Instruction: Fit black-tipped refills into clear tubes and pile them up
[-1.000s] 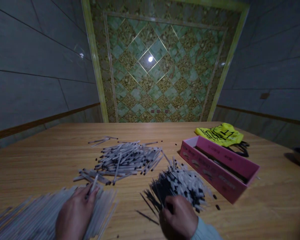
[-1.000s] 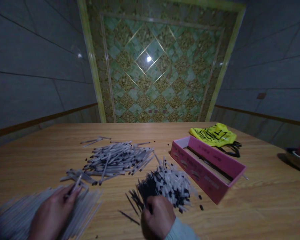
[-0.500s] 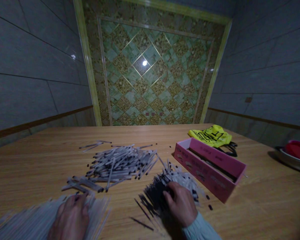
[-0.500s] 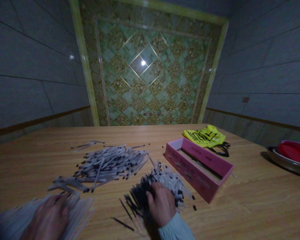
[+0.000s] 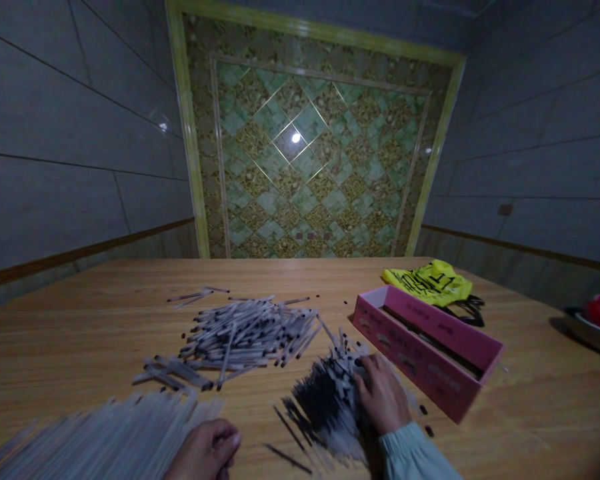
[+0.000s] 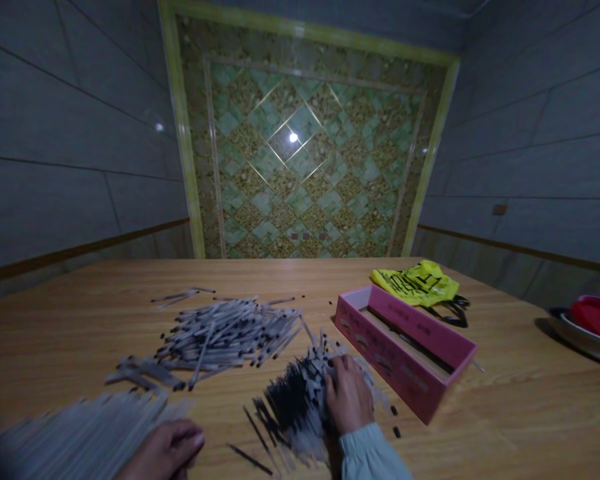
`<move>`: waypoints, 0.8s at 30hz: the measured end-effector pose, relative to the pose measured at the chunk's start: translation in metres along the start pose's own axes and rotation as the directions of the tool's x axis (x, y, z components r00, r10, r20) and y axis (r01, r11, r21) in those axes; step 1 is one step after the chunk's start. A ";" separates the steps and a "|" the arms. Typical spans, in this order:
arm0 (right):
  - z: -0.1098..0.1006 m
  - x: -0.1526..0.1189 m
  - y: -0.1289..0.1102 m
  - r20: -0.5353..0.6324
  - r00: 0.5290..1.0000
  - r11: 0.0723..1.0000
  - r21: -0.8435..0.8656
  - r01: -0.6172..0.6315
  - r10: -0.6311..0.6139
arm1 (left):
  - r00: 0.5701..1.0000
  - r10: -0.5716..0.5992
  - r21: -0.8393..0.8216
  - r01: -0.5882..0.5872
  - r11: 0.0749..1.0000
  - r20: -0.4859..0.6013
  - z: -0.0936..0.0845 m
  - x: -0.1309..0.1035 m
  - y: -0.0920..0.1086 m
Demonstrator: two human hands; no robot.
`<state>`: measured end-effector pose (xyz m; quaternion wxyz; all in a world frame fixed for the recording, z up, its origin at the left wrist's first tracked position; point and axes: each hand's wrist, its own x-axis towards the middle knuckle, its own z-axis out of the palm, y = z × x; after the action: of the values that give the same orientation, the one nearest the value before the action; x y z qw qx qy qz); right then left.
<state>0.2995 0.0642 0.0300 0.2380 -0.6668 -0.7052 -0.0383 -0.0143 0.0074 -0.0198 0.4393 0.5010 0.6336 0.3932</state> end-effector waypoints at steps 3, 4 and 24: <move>0.000 0.000 0.000 -0.005 1.000 1.000 -0.001 0.018 -0.018 | 0.998 0.042 0.089 -0.037 0.995 -0.048 -0.015 0.004 0.006; -0.001 0.000 -0.002 -0.014 1.000 1.000 -0.003 0.022 -0.022 | 0.997 0.056 0.130 -0.048 0.990 -0.057 -0.019 0.004 0.008; 0.080 0.037 -0.155 0.261 0.815 0.856 0.173 0.488 -0.517 | 0.922 0.359 0.595 -0.208 0.777 -0.146 -0.012 0.009 0.006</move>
<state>0.1286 0.1110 0.0142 0.1426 -0.4424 -0.8847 0.0358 -0.0247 0.0169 -0.0119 0.1211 0.6450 0.6885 0.3087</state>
